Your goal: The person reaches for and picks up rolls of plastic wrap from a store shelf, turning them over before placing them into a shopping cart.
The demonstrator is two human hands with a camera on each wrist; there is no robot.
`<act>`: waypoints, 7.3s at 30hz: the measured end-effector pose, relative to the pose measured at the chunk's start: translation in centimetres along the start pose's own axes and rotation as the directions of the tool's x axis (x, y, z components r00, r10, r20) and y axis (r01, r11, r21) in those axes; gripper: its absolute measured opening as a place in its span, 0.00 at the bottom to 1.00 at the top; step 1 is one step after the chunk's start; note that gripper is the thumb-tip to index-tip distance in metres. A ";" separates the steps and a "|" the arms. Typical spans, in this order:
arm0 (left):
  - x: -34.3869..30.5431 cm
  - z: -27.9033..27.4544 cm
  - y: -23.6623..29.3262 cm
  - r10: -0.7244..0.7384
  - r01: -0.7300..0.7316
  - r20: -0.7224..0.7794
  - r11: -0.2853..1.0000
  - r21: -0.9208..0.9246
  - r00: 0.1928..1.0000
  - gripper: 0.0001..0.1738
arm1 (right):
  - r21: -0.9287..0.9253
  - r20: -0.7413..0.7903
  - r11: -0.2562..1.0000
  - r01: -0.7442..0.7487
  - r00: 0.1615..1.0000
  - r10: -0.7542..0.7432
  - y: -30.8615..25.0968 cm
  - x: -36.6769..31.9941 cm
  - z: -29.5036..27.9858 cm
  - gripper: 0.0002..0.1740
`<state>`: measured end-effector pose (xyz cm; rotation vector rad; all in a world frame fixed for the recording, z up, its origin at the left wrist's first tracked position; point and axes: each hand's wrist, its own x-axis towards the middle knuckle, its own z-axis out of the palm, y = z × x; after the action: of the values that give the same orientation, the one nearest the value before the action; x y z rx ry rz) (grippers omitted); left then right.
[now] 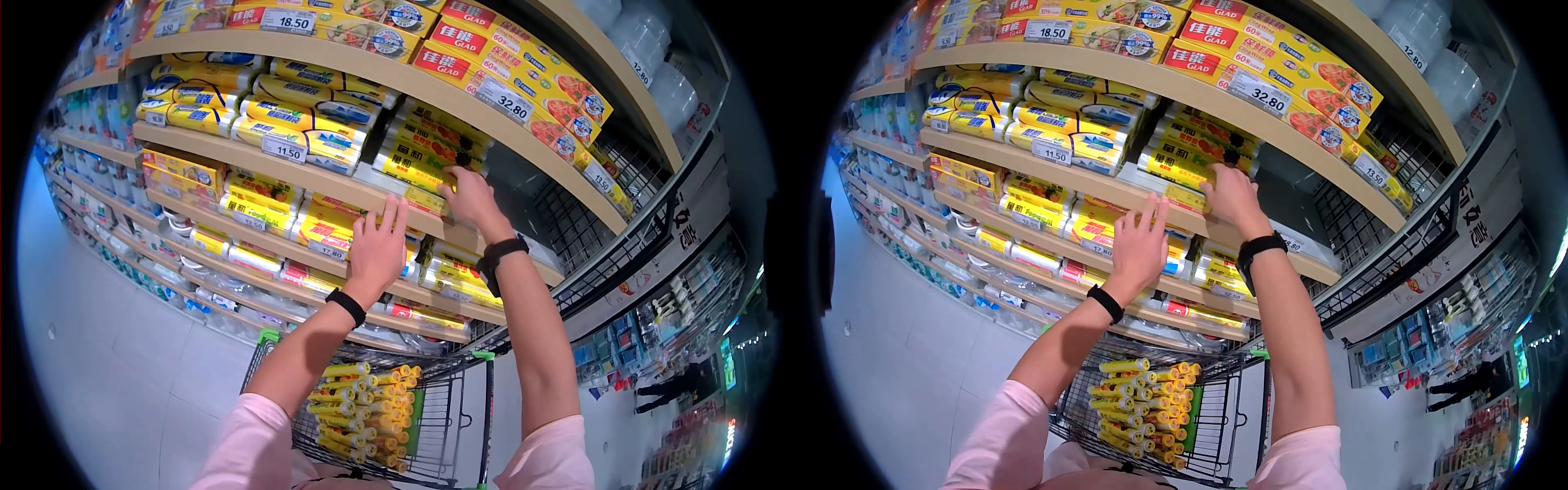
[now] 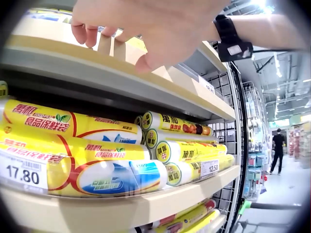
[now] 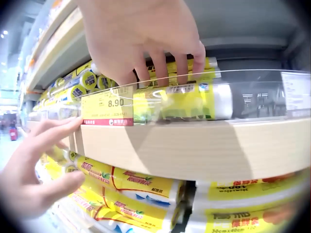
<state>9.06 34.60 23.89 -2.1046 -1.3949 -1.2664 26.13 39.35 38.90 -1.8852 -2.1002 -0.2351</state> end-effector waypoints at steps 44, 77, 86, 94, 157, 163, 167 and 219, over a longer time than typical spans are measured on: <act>-11.2 -13.3 14.7 -0.194 0.185 0.099 0.501 -0.845 0.976 0.42 | 0.697 -0.401 0.686 0.211 0.907 0.128 -0.3 -31.8 2.6 0.31; -26.9 -21.3 2.0 -0.211 0.793 0.802 -0.147 -0.591 0.559 0.23 | 0.974 0.157 -0.199 -0.106 0.952 0.261 -0.5 -44.5 9.1 0.24; -26.2 -23.7 -3.3 -0.231 0.560 0.542 0.017 -0.828 0.808 0.30 | 0.859 0.421 -0.399 -0.320 0.885 0.197 -6.8 -43.6 14.4 0.26; -25.3 -26.6 -5.0 0.126 0.005 0.103 0.607 -0.794 0.987 0.40 | 0.751 0.562 -0.488 -0.446 0.819 0.117 -12.6 -43.1 19.6 0.18; -39.6 -21.8 -13.3 -0.287 0.967 0.926 0.144 -0.210 0.244 0.14 | 0.420 0.611 0.534 -0.733 0.664 0.431 -10.0 -40.8 40.0 0.34; -35.9 -20.6 -11.0 -0.346 0.974 0.910 0.096 -0.206 0.227 0.11 | 0.248 0.660 0.656 -0.713 0.620 0.424 -8.5 -36.9 44.3 0.36; -33.3 -19.4 -9.0 -0.365 0.979 0.909 0.052 -0.196 0.202 0.10 | 0.257 0.646 0.691 -0.676 0.651 0.398 -7.2 -37.2 51.7 0.31; 1.5 1.0 -0.3 0.169 -0.188 -0.106 0.963 -0.194 0.980 0.29 | 0.164 0.288 0.965 -0.205 0.945 0.152 2.3 0.6 -2.3 0.23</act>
<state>9.47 36.27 24.50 -2.2176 -1.0503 -1.4609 28.67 39.50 41.07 -2.0694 -2.0105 0.2769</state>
